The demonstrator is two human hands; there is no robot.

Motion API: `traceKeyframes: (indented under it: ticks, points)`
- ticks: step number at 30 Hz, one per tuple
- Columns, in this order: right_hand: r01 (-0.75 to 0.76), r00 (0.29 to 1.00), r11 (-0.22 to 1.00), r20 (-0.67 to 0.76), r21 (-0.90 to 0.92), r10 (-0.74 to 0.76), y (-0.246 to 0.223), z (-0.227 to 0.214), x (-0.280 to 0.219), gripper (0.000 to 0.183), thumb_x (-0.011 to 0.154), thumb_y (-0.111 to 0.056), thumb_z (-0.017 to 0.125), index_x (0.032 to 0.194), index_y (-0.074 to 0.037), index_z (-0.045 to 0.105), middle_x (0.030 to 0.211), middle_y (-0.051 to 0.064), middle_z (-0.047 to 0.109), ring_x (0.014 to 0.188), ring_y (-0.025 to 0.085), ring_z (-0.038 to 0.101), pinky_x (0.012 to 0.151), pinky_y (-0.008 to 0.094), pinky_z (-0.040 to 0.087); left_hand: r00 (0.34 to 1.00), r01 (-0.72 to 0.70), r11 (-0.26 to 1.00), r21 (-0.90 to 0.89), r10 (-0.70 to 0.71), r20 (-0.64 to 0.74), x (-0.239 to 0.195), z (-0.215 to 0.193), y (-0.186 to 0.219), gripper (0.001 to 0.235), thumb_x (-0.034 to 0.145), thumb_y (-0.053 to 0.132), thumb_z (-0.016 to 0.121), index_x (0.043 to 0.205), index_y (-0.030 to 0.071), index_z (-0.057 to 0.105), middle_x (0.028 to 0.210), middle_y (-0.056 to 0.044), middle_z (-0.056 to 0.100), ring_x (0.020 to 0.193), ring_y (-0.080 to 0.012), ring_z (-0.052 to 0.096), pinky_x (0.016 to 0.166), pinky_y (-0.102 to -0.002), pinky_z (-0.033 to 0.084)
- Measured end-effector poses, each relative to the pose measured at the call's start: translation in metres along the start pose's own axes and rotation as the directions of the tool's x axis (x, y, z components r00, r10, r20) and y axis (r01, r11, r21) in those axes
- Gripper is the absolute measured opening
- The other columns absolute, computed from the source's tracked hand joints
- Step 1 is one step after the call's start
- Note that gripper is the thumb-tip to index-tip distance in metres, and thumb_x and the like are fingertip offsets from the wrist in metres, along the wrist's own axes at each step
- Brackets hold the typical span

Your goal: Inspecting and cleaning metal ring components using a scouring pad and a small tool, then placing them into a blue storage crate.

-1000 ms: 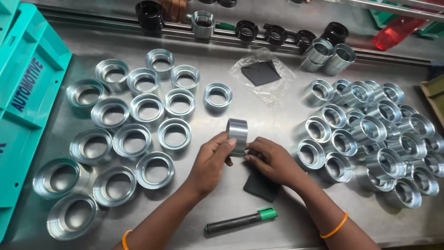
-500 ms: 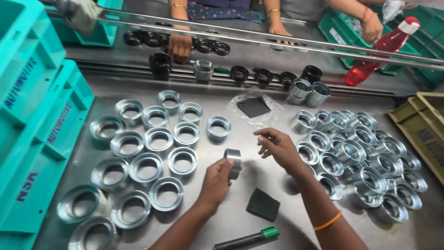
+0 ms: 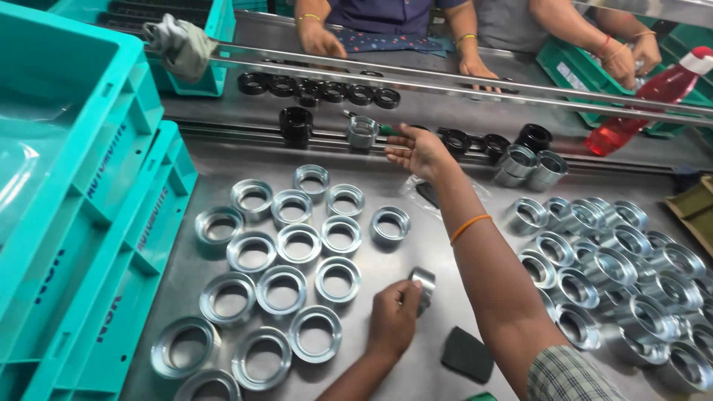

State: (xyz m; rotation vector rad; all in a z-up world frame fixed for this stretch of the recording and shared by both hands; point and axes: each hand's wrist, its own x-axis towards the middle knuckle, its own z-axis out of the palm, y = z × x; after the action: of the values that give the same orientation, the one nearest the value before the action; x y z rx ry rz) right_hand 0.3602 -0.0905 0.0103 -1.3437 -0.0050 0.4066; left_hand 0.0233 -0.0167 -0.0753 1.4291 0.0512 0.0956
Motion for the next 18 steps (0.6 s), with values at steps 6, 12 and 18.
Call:
traceKeyframes:
  ticks: [6, 12, 18]
  points:
    - [-0.047, 0.998, 0.967, 0.048, 0.25, 0.036, -0.013, 0.05, 0.015, 0.059, 0.105, -0.057, 0.035, 0.125, -0.002, 0.041, 0.129, 0.03, 0.054, 0.117, 0.049, 0.06, 0.101, 0.058, 0.055, 0.999, 0.03, 0.977, 0.21, -0.032, 0.004, -0.006, -0.006, 0.032, 0.044, 0.1, 0.038, 0.054, 0.079, 0.001, 0.064, 0.07, -0.016, 0.066, 0.061, -0.0292, 0.063, 0.059, -0.042, 0.046]
    - [-0.069, 0.997, 0.924, 0.044, 0.376, 0.057, -0.008, 0.063, 0.056, 0.055, 0.104, -0.052, 0.026, 0.126, -0.004, 0.041, 0.135, 0.027, 0.054, 0.124, 0.048, 0.058, 0.102, 0.059, 0.054, 1.0, -0.021, 0.979, 0.203, 0.018, 0.016, -0.004, -0.006, 0.028, 0.045, 0.101, 0.037, 0.054, 0.077, 0.0, 0.063, 0.074, -0.016, 0.066, 0.064, -0.0296, 0.064, 0.06, -0.042, 0.046]
    - [0.058, 0.992, 0.953, -0.127, 0.297, -0.02, 0.011, 0.042, 0.122, 0.039, 0.11, -0.04, 0.034, 0.124, -0.008, 0.049, 0.123, 0.017, 0.058, 0.109, 0.036, 0.065, 0.105, 0.055, 0.055, 0.995, -0.102, 0.979, 0.175, 0.097, 0.036, -0.004, -0.006, 0.023, 0.041, 0.101, 0.035, 0.052, 0.083, 0.003, 0.069, 0.08, -0.014, 0.069, 0.073, -0.0299, 0.068, 0.066, -0.042, 0.05]
